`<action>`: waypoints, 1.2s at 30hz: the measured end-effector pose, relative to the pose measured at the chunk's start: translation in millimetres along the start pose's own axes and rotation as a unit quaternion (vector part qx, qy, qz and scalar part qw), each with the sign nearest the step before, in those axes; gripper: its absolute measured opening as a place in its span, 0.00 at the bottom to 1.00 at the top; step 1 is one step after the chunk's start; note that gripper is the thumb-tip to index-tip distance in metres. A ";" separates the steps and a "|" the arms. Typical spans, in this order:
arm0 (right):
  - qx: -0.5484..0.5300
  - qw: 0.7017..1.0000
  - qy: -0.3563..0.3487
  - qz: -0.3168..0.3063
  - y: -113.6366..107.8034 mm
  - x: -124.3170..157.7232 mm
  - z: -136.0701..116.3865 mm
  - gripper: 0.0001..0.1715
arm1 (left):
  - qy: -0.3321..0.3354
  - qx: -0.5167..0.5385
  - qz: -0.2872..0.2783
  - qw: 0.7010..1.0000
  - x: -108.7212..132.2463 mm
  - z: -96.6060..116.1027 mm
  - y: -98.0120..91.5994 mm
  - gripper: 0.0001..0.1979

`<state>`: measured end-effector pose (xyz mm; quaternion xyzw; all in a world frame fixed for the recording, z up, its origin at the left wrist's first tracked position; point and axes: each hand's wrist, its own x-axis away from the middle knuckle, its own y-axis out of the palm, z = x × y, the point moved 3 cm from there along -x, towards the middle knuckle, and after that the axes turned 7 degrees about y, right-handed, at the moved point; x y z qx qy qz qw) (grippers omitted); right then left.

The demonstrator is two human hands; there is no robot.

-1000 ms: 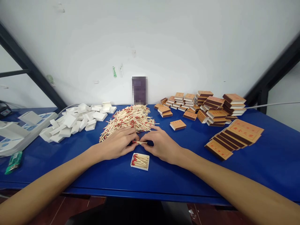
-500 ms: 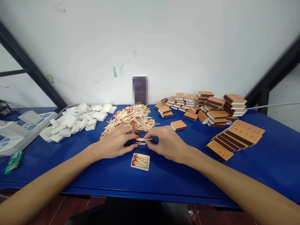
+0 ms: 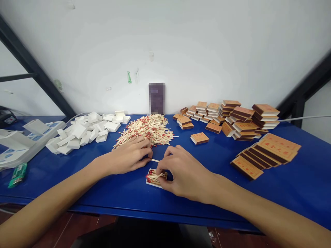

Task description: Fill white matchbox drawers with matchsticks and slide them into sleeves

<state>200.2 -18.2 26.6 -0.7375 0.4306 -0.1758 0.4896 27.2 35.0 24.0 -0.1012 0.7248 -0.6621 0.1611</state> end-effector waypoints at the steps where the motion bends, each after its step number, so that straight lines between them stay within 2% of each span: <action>1: 0.004 1.000 -0.001 -0.005 0.3 -0.1 0.2 0.04 | 0.003 -0.004 -0.010 1.000 0.7 0.1 -1.7 0.08; 6: 0.008 1.000 -0.019 -0.015 1.7 -1.9 2.5 0.05 | 0.005 -0.008 -0.056 0.998 -0.5 -1.3 -11.8 0.06; 12: 0.000 0.997 -0.077 -0.021 0.6 -3.7 5.1 0.01 | 0.015 -0.039 -0.148 0.988 -19.4 -1.3 -17.8 0.04; 14: 0.011 0.996 -0.087 -0.030 -0.2 -3.2 5.4 0.03 | 0.020 -0.051 -0.162 0.985 -24.1 -0.7 -17.3 0.05; 18: 0.018 0.994 -0.095 -0.042 -4.0 -0.6 5.6 0.02 | 0.012 -0.019 -0.166 0.986 -23.1 -0.5 -20.1 0.05; 21: 0.014 0.994 -0.106 -0.036 -8.5 0.3 8.0 0.01 | -0.005 0.041 -0.157 0.987 -18.6 0.6 -31.6 0.04; 25: -0.004 0.989 -0.147 0.029 -17.3 -0.2 15.3 0.05 | -0.002 0.132 -0.141 0.981 -21.5 10.3 -44.7 0.03; 28: -0.020 0.986 -0.153 0.069 -22.3 -1.5 21.1 0.07 | 0.023 0.159 -0.147 0.976 -30.2 20.1 -41.3 0.04; 30: -0.020 0.989 -0.137 0.052 -22.3 -3.0 23.0 0.06 | 0.031 0.168 -0.161 0.972 -35.5 23.2 -35.9 0.03; 32: -0.017 0.994 -0.111 -0.001 -19.5 -4.2 23.6 0.05 | 0.031 0.173 -0.163 0.971 -38.1 22.1 -32.8 0.05; 34: -0.018 0.995 -0.084 -0.056 -15.9 -4.5 23.7 0.04 | 0.023 0.180 -0.145 0.973 -37.0 17.4 -32.8 0.08; 36: -0.022 0.993 -0.071 -0.087 -13.5 -4.6 23.7 0.05 | 0.015 0.199 -0.119 0.973 -32.4 11.2 -33.6 0.09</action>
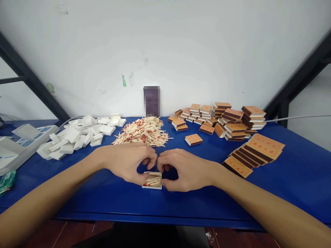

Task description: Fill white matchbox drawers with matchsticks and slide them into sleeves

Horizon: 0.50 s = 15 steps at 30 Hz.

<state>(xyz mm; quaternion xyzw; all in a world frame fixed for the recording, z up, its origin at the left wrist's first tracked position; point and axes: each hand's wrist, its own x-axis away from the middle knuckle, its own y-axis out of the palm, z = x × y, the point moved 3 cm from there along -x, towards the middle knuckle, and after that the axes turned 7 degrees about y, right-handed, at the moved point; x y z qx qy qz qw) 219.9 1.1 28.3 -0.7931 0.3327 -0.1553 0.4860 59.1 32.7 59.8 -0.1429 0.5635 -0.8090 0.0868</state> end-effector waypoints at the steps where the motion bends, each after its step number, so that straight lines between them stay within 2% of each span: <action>1: -0.002 1.000 0.001 -0.004 0.6 -0.3 0.2 0.05 | 0.004 0.015 0.009 1.000 3.5 -2.7 0.0 0.08; 4: -0.008 1.000 -0.004 0.001 0.8 -1.6 1.0 0.05 | 0.029 0.051 0.026 0.998 15.1 -9.1 3.6 0.04; 8: -0.035 0.999 0.006 0.003 0.6 -3.1 3.3 0.06 | 0.017 0.061 0.043 0.997 27.2 -14.9 11.7 0.07; 12: -0.108 0.992 0.035 -0.056 2.1 -3.8 7.7 0.13 | -0.013 0.101 0.013 0.995 29.8 -18.6 19.1 0.19; 15: -0.156 0.982 0.063 -0.092 2.1 -4.4 11.0 0.15 | -0.006 0.150 -0.003 0.989 27.5 -20.4 23.1 0.18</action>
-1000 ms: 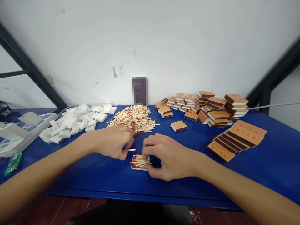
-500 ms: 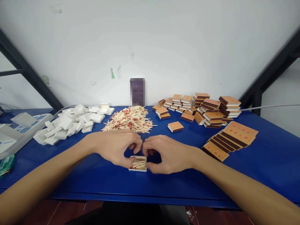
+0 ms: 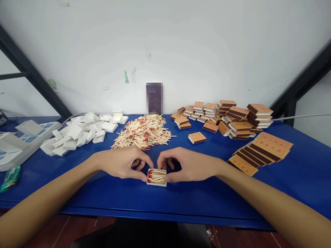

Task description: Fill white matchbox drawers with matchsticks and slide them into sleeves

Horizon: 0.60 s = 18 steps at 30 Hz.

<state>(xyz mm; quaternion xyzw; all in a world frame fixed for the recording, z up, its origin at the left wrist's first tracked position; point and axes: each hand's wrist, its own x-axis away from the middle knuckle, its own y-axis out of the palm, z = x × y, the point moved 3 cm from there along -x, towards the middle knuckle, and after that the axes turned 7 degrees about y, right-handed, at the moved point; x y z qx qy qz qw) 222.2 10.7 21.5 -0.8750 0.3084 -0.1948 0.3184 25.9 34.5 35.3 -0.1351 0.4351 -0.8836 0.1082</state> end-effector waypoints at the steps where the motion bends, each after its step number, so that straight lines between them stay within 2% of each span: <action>1: -0.009 1.000 0.008 -0.003 -0.3 -0.4 0.6 0.16 | 0.004 0.012 0.000 1.000 -0.9 -0.8 0.7 0.17; 6: -0.011 1.000 0.027 0.008 2.6 -2.5 0.0 0.18 | 0.005 0.024 0.013 1.000 -3.8 -2.7 3.0 0.15; 9: -0.002 1.000 0.023 0.018 6.0 -3.3 -2.0 0.15 | 0.003 0.006 0.020 1.000 -4.8 -1.5 4.2 0.13; 13: 0.019 0.999 0.014 0.039 7.4 -3.2 -4.4 0.13 | 0.004 -0.046 0.040 0.998 -6.2 1.9 7.6 0.12; 18: 0.047 0.998 0.006 0.040 7.7 -2.5 -5.5 0.17 | 0.008 -0.131 0.073 0.989 -8.9 8.5 14.6 0.12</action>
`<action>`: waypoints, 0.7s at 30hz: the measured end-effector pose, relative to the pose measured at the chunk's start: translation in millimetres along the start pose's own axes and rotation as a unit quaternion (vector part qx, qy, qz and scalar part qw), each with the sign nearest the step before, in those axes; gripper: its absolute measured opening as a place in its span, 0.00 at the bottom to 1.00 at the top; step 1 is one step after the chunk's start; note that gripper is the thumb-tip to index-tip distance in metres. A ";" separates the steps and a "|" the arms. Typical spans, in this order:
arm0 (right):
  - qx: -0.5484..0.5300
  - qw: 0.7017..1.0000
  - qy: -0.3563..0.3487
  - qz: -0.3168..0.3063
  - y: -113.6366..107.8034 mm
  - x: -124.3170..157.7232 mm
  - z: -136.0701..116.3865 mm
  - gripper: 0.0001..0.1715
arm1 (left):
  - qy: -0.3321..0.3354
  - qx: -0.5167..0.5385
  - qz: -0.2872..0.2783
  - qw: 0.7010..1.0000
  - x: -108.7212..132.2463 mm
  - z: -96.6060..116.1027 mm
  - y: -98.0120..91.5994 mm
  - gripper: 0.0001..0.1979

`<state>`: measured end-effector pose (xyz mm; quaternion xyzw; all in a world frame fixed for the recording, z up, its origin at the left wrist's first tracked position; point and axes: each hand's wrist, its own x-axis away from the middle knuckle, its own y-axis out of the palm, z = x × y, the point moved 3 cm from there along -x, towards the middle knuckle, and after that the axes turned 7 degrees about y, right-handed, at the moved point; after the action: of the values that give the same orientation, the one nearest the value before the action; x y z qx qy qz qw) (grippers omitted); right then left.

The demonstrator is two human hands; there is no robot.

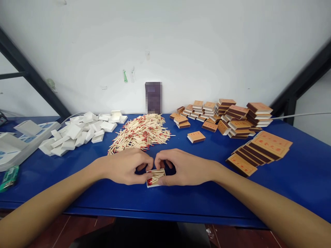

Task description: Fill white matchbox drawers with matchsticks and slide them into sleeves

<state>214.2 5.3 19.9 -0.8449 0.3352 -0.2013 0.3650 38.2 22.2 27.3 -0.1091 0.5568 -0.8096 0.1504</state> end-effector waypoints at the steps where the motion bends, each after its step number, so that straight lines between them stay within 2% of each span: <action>1: 0.010 1.000 -0.001 0.000 0.3 0.1 0.3 0.18 | 0.002 -0.013 0.002 1.000 -0.6 1.5 1.1 0.12; 9: 0.061 0.996 -0.037 0.044 4.9 -2.3 3.2 0.18 | 0.018 -0.112 0.020 0.993 -3.6 5.8 7.9 0.12; 21: 0.051 0.995 -0.055 0.070 4.5 -2.1 5.3 0.15 | 0.023 -0.122 0.013 0.992 -2.8 5.8 4.5 0.18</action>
<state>214.0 7.0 12.8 -0.8094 0.3622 -0.1457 0.4387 43.3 16.7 25.2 -0.1010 0.6563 -0.7356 0.1339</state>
